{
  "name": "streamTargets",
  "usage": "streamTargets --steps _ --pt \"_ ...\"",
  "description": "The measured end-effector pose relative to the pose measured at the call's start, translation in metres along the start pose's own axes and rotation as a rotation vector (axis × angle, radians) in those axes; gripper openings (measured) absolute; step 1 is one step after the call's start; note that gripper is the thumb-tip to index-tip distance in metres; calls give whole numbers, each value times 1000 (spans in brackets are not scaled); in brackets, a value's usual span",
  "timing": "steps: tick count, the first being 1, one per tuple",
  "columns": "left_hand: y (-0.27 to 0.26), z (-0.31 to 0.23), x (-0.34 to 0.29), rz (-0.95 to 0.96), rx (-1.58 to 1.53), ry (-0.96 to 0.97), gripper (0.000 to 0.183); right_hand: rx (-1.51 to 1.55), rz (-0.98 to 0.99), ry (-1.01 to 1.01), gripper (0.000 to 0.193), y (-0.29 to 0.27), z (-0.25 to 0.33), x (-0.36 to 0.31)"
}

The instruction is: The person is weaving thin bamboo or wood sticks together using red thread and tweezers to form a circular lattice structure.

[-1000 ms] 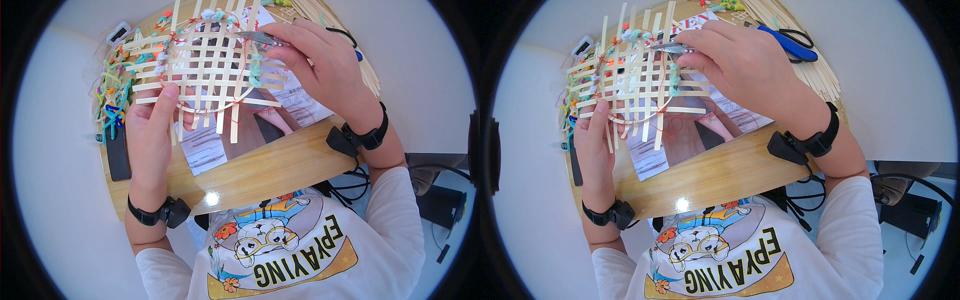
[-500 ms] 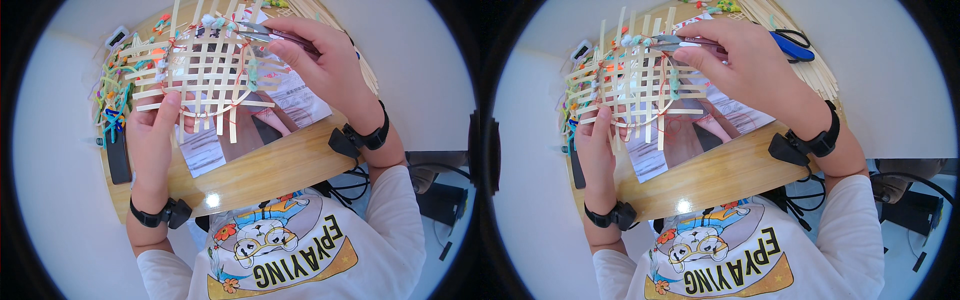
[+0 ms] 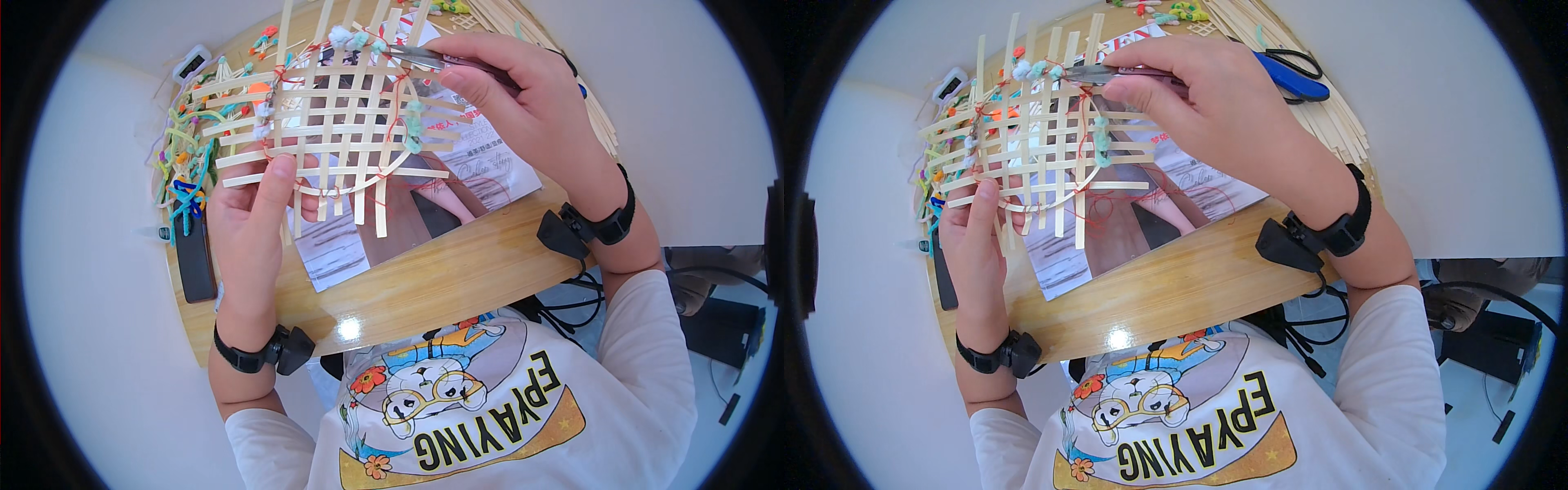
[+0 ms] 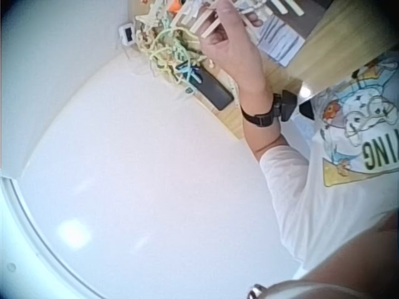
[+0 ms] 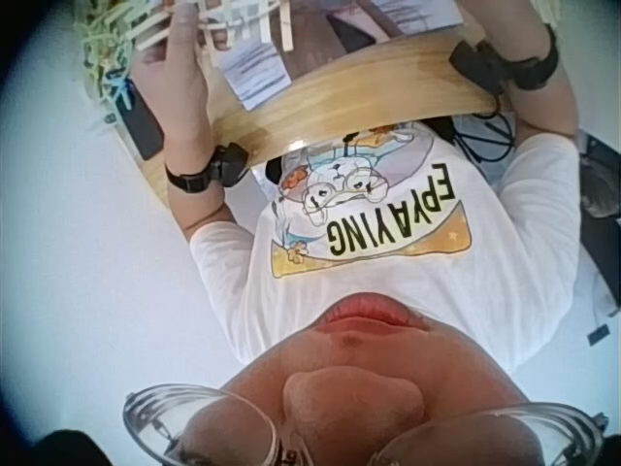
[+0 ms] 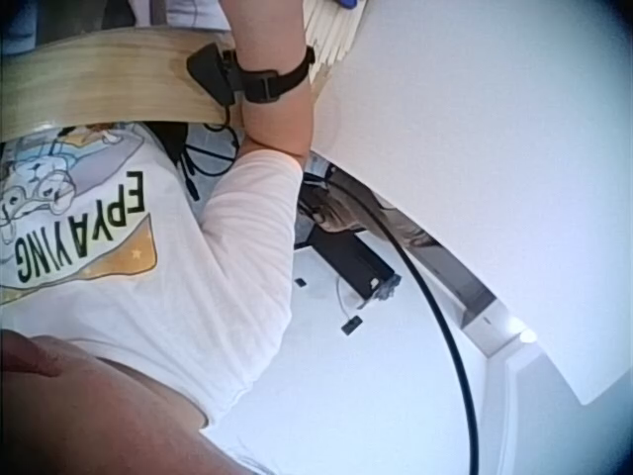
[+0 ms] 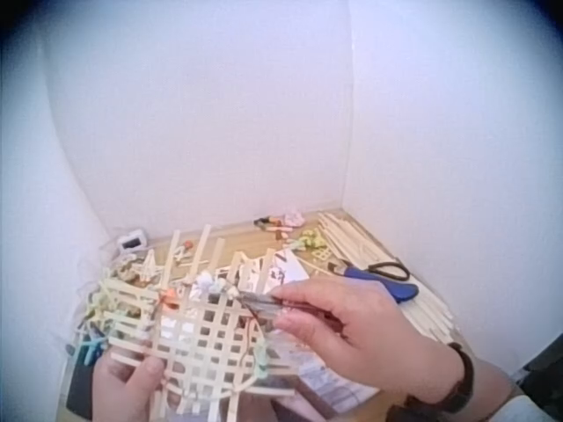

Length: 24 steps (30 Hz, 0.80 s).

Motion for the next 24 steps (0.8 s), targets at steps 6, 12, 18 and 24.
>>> streamTargets --steps 6,12,18,24 --pt "-1 0 0 -22 7 15 27 27 -11 19 24 -1 -2 -1" --pt "0 -1 0 -19 14 11 27 6 -7 12 24 0 -4 0" --pt "0 0 0 -15 7 9 27 2 -22 4 23 0 -4 -1" --pt "1 -1 0 -8 6 13 27 35 -14 52 25 -2 -3 0"
Point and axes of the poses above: each hand's wrist, its own x-axis towards the middle knuckle, its own y-axis out of the palm, z = x × y, the point moved 3 cm from there along x, towards the middle knuckle, and after that the axes turned 6 degrees about -x, right-handed, at the moved point
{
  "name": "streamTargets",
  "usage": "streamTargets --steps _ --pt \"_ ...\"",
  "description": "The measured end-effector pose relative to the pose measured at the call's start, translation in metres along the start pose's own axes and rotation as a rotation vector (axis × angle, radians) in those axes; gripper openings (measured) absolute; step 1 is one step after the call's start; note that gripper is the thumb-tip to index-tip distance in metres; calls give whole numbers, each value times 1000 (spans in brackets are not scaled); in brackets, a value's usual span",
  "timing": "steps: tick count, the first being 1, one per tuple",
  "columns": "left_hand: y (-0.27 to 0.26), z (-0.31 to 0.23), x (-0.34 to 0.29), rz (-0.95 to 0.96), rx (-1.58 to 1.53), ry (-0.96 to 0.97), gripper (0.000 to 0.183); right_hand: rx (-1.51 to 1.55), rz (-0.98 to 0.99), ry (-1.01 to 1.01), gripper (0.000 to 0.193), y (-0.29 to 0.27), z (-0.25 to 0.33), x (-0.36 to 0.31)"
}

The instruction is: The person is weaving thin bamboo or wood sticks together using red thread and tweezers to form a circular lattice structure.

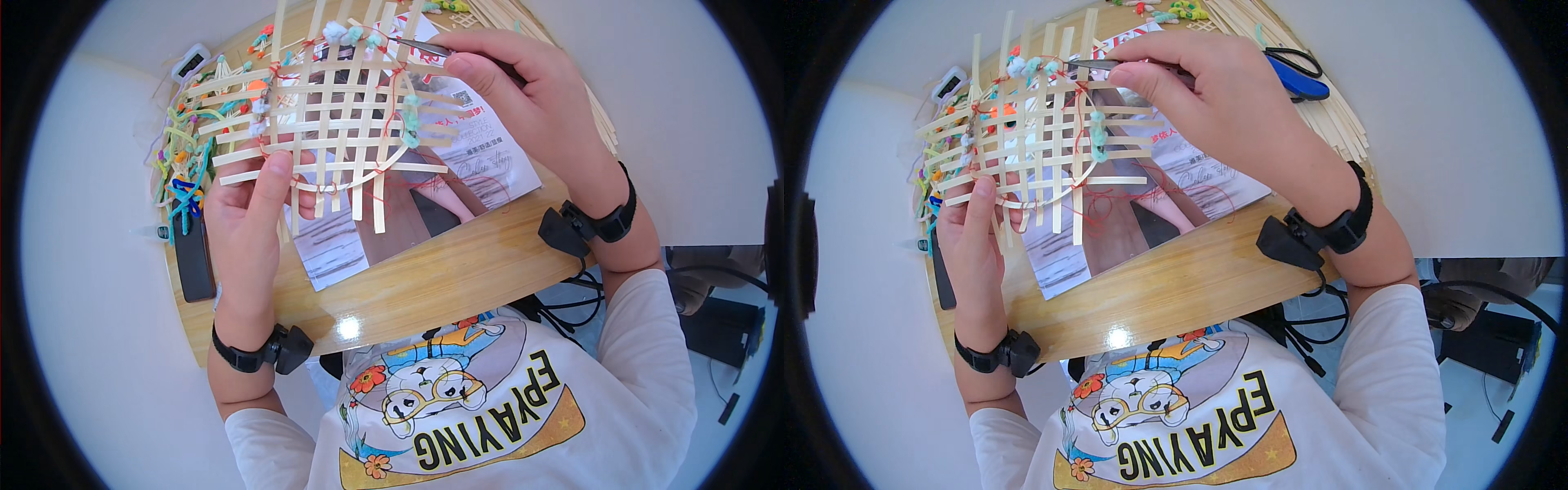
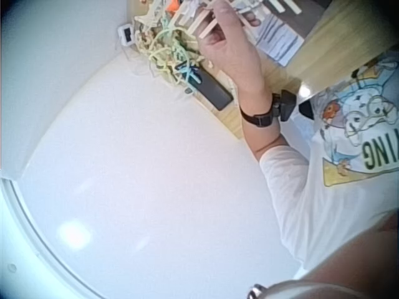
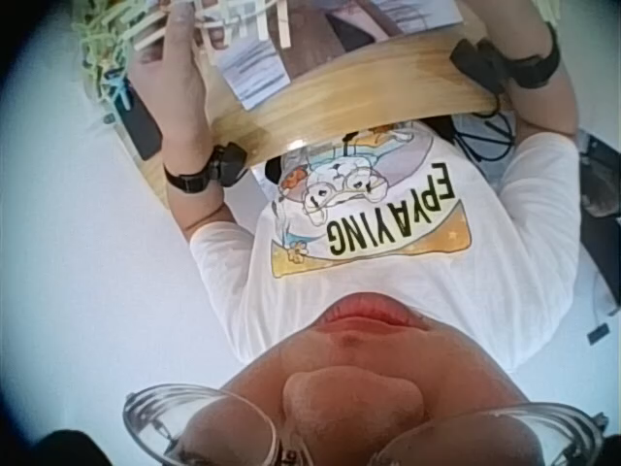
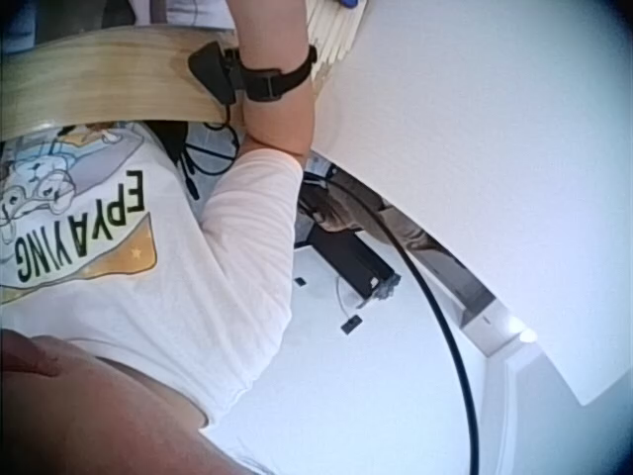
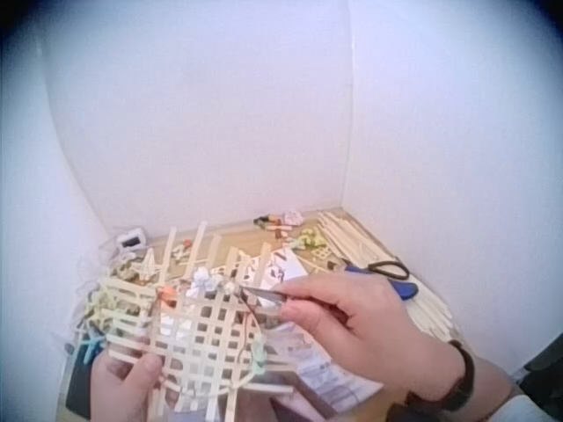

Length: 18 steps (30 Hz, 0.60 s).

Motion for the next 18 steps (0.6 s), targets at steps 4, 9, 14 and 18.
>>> streamTargets --steps 4,9,14,18 --pt "1 -2 1 8 -3 -10 27 156 -27 66 28 -2 -5 0" --pt "-1 2 1 -10 -14 -46 26 652 53 406 23 -8 -3 8" --pt "0 1 0 -1 -8 -49 27 705 128 423 22 -2 -10 5" --pt "1 1 0 7 7 -16 26 255 109 176 28 -4 -8 4"
Point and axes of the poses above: each hand's wrist, its own x-axis towards the middle knuckle, its own y-axis out of the palm, z = x × y, the point moved 3 cm from there along x, towards the middle knuckle, and after that the axes turned 6 degrees about -x, right-handed, at the moved point
